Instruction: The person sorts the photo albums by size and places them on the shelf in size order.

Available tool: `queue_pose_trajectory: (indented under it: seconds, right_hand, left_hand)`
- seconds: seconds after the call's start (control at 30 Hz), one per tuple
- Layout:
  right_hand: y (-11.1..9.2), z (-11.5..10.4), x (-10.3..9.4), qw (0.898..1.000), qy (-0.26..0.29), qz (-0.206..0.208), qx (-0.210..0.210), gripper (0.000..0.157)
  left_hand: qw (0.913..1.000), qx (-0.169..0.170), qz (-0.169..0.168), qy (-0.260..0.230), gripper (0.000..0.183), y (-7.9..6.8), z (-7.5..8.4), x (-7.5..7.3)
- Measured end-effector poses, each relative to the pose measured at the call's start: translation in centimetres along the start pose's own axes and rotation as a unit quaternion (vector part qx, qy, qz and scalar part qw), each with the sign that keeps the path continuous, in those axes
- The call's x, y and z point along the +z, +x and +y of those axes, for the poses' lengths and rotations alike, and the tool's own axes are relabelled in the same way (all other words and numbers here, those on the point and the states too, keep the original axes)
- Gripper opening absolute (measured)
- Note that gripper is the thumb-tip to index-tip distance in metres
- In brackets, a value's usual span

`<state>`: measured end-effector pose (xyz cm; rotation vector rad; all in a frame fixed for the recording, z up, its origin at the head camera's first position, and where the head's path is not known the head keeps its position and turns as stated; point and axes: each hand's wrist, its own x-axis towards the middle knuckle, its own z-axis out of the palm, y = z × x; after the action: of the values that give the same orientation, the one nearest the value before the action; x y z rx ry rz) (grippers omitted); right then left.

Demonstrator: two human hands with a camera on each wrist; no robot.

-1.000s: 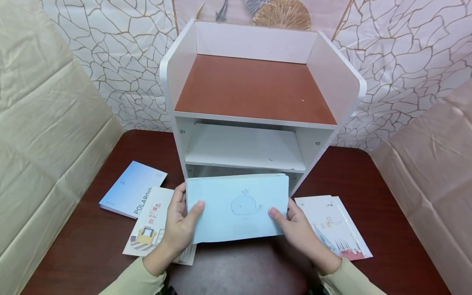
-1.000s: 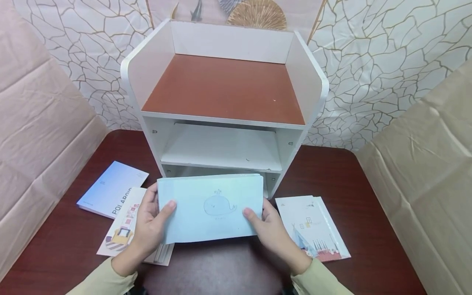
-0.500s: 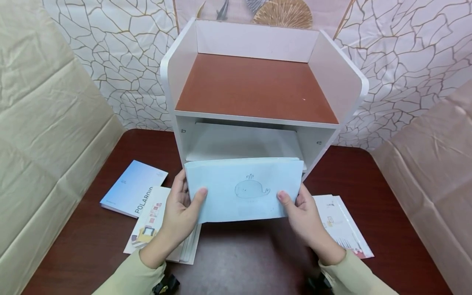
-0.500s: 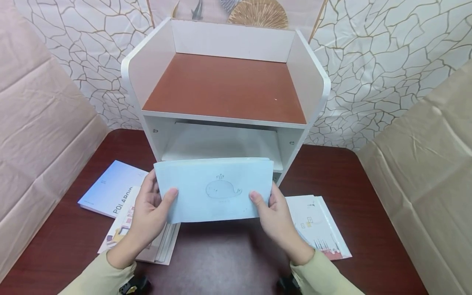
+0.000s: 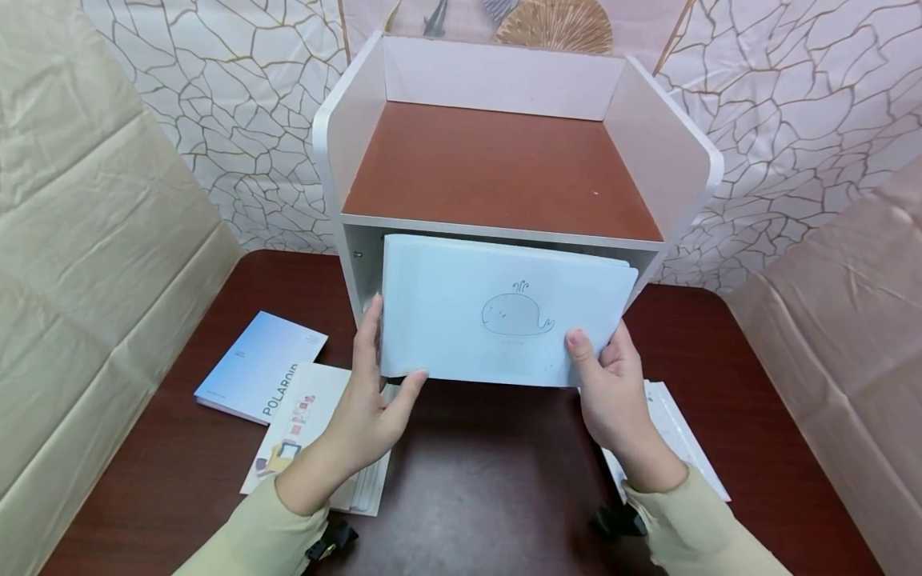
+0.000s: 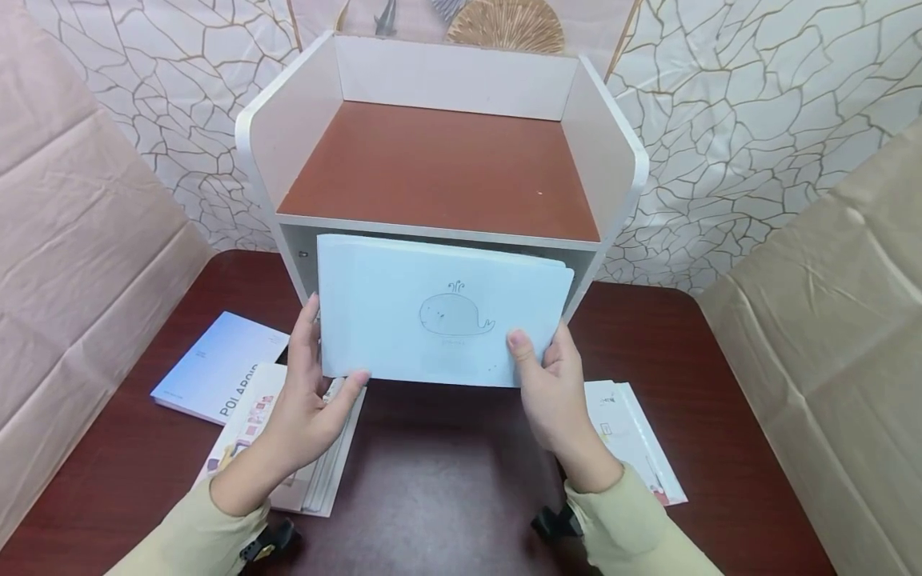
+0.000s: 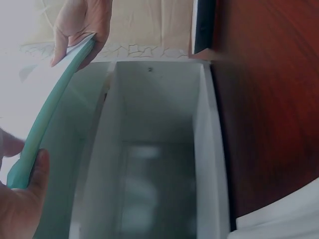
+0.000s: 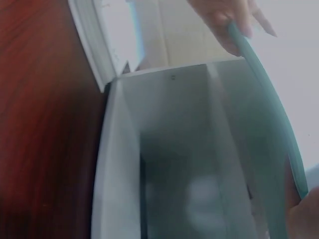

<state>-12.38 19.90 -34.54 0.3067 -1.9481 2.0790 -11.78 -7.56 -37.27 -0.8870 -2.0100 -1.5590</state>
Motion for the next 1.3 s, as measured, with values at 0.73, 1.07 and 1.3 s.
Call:
queue_pose_trajectory:
  seconds: [0.73, 1.07, 1.3]
  right_hand:
    - [1.4, -4.9, -1.1, 0.973, -0.200, -0.072, -0.092, 0.044]
    - [1.4, -8.8, -2.5, 0.972, -0.123, -0.198, -0.039, 0.108]
    - [1.7, -8.0, -2.0, 0.987, -0.082, -0.071, -0.123, 0.088]
  left_hand:
    - [0.9994, 0.020, 0.028, 0.000, 0.105, 2.9, 1.3, -0.2]
    - [0.9938, 0.050, 0.088, -0.047, 0.096, 4.7, 3.4, -0.8]
    - [0.9897, 0.045, 0.117, -0.069, 0.088, 6.5, 4.7, -0.9]
